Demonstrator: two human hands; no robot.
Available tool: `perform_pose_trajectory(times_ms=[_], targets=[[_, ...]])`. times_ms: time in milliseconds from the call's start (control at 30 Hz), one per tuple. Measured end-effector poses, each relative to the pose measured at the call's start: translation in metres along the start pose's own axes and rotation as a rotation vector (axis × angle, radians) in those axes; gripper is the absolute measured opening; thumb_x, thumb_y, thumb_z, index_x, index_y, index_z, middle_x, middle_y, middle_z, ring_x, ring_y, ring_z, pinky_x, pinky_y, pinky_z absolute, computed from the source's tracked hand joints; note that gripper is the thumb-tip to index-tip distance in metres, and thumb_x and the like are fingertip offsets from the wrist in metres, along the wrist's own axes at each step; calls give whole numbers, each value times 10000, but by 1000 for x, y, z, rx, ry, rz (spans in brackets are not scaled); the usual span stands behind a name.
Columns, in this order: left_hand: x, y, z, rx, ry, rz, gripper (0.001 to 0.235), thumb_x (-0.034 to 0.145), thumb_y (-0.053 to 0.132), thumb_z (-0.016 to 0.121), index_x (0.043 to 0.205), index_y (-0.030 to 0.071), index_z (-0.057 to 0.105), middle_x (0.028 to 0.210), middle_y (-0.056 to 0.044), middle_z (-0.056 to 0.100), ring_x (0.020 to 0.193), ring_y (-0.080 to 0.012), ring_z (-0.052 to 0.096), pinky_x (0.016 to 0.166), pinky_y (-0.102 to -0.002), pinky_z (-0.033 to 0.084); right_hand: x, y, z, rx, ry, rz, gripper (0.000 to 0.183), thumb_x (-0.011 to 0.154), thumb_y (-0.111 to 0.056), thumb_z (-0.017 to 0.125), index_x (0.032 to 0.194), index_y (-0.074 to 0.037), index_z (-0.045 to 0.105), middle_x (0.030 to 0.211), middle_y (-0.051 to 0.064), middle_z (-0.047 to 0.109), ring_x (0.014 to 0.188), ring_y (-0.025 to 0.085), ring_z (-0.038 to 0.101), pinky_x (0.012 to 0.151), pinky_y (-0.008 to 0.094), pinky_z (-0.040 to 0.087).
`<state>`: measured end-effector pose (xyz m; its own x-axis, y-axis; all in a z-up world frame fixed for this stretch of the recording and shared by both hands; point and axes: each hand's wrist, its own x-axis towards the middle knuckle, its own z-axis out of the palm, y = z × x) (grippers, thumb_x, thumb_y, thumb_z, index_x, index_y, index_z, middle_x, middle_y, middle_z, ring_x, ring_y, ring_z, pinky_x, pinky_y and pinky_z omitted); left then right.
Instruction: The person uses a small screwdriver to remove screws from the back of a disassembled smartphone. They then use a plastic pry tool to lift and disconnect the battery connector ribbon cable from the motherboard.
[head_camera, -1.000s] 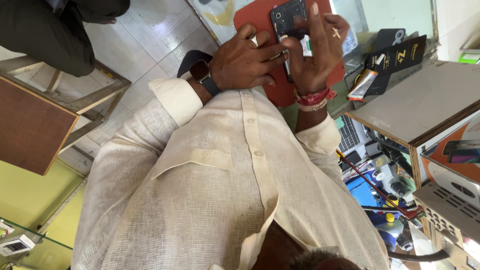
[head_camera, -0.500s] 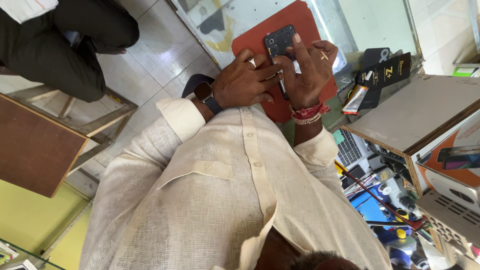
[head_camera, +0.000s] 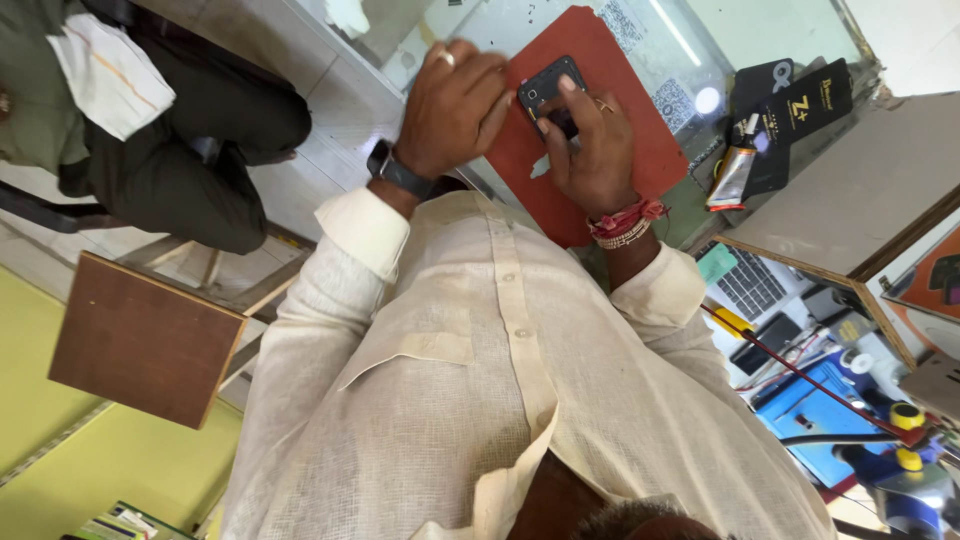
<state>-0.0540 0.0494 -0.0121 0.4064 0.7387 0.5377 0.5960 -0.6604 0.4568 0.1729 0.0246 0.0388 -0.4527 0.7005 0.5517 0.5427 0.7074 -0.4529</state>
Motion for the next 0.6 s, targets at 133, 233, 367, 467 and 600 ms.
perform_pose_trajectory(times_ms=[133,233,367,467,600], targets=[[24,-18,-1,150,-117,75,134,961,154,712,1066,79,677,1433,-62,653,1062,-251,584,940,-422,448,-10,5,13,26,80,13,697,980,89,747,1524,-75,343,1039,131,723,833,298,668,763,405,524],[38,-22,3,196,-170,104,154,940,157,705,1069,76,682,1445,-71,653,1033,-254,582,889,-428,434,-15,9,16,229,106,124,673,1065,102,694,1576,-65,289,1069,155,712,908,241,744,710,305,602],[37,-26,1,234,-157,164,175,1022,222,713,1069,57,682,1418,-82,645,1044,-260,573,897,-429,421,-16,13,18,195,121,112,688,1057,80,700,1574,-67,269,1032,157,711,870,216,732,681,293,572],[26,-28,-5,270,-164,109,158,1024,222,723,1040,73,674,1399,-69,638,1086,-257,583,920,-433,418,-16,14,18,210,124,130,687,1055,85,699,1571,-64,270,1029,157,714,851,212,725,668,293,561],[16,-25,-13,250,-145,81,152,1006,206,731,1081,85,676,1465,-62,613,1073,-245,572,933,-417,420,-17,14,19,209,110,149,695,1063,87,692,1582,-64,255,1037,153,714,857,209,730,645,272,560]])
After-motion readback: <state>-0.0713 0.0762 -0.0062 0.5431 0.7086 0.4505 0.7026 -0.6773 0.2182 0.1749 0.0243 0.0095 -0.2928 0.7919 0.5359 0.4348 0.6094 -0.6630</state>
